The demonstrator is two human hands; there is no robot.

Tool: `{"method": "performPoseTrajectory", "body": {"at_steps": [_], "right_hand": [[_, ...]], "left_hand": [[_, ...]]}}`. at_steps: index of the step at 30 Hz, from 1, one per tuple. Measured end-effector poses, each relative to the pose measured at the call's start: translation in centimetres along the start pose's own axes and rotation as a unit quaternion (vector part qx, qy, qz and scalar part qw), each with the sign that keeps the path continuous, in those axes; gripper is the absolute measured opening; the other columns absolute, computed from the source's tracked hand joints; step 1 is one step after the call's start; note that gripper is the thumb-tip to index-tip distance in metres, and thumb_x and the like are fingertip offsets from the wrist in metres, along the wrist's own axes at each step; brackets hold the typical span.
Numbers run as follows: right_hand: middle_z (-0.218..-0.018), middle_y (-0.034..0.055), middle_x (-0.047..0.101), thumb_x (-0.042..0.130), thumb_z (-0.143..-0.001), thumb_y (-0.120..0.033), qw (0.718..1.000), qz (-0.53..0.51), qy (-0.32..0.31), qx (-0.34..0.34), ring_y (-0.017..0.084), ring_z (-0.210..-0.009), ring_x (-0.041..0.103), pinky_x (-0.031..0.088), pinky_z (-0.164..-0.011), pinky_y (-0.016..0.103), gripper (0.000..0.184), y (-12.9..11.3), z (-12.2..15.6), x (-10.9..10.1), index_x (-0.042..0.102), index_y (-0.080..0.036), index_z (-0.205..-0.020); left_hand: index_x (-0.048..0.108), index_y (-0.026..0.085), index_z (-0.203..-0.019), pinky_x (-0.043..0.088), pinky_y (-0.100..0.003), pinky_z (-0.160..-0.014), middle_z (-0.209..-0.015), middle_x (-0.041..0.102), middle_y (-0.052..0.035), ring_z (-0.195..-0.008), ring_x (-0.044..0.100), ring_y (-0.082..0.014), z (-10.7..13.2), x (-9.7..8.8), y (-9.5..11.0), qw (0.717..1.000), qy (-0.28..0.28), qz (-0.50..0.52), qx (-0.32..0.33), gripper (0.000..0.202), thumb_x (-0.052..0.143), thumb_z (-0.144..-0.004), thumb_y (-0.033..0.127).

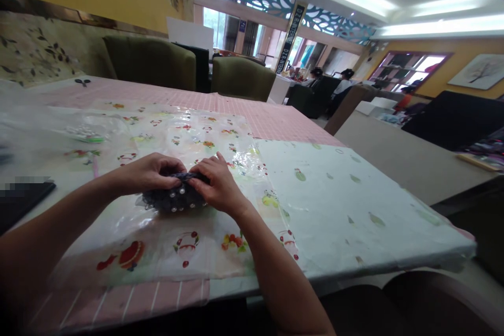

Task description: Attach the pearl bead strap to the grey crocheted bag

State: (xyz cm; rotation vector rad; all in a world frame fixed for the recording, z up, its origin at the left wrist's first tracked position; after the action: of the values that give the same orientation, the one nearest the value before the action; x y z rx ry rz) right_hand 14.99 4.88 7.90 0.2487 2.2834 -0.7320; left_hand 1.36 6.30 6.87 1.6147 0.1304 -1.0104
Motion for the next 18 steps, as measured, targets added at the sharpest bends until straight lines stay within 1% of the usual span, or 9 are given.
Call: {"method": "performPoseTrajectory", "body": {"at_steps": [3,7,10,12,15,18], "right_hand": [[-0.078,-0.0018,0.061,0.057,-0.089,-0.024,1.000,0.017,-0.001,0.004,0.015,-0.079,0.055,0.033,-0.102,0.040,0.006,-0.06,0.00,0.03,0.058,-0.021,-0.083],[-0.079,-0.0020,0.061,0.057,-0.089,-0.023,0.999,0.032,0.001,0.010,0.015,-0.081,0.055,0.029,-0.106,0.042,0.005,0.07,0.07,-0.03,0.058,-0.021,-0.083],[-0.083,-0.0012,0.064,0.058,-0.090,-0.024,0.999,0.029,-0.017,0.009,0.016,-0.084,0.056,0.028,-0.106,0.043,0.004,0.28,0.07,0.02,0.060,-0.021,-0.087],[-0.085,-0.0005,0.065,0.059,-0.091,-0.023,0.999,0.026,-0.032,0.006,0.016,-0.086,0.057,0.029,-0.104,0.042,0.005,0.38,0.05,0.06,0.062,-0.020,-0.089],[-0.084,-0.0005,0.064,0.059,-0.091,-0.023,0.998,0.023,-0.053,0.006,0.015,-0.085,0.056,0.031,-0.102,0.041,0.005,0.43,0.02,0.10,0.062,-0.020,-0.088],[-0.084,-0.0009,0.064,0.058,-0.091,-0.020,0.997,0.013,-0.069,0.016,0.015,-0.084,0.056,0.029,-0.104,0.042,0.005,0.51,0.04,0.27,0.060,-0.020,-0.086]], "left_hand": [[0.069,0.013,-0.088,0.042,-0.023,-0.063,-0.078,0.066,-0.0017,-0.071,0.057,-0.0139,-0.03,0.12,0.13,1.000,0.011,-0.002,0.000,0.024,0.058,-0.071,0.026],[0.069,0.014,-0.091,0.043,-0.024,-0.065,-0.081,0.067,-0.0023,-0.073,0.058,-0.0145,-0.09,0.19,-0.02,1.000,0.006,-0.005,-0.001,0.026,0.058,-0.073,0.028],[0.069,0.014,-0.092,0.043,-0.024,-0.066,-0.082,0.067,-0.0019,-0.074,0.059,-0.0145,-0.11,0.11,-0.10,1.000,0.004,-0.017,0.005,0.027,0.058,-0.074,0.030],[0.069,0.014,-0.092,0.043,-0.024,-0.067,-0.083,0.067,-0.0019,-0.075,0.058,-0.0146,-0.11,0.08,-0.08,1.000,0.005,-0.026,0.010,0.027,0.058,-0.075,0.031],[0.069,0.014,-0.092,0.042,-0.024,-0.067,-0.082,0.067,-0.0019,-0.075,0.057,-0.0144,-0.08,0.19,0.01,0.999,0.004,-0.036,0.015,0.026,0.058,-0.076,0.031],[0.069,0.014,-0.092,0.042,-0.023,-0.067,-0.081,0.066,-0.0013,-0.075,0.056,-0.0139,-0.03,0.37,0.11,0.999,0.000,-0.039,0.020,0.025,0.058,-0.076,0.030]]}}
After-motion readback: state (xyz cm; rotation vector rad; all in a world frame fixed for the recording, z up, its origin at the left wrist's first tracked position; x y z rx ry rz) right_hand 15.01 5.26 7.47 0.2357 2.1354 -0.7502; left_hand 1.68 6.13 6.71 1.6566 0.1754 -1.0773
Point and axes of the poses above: each hand's wrist, its own z-axis away from the middle knuckle, its own x-axis out of the palm, y = z × x, the point moved 7 cm from there along -z, towards the middle knuckle
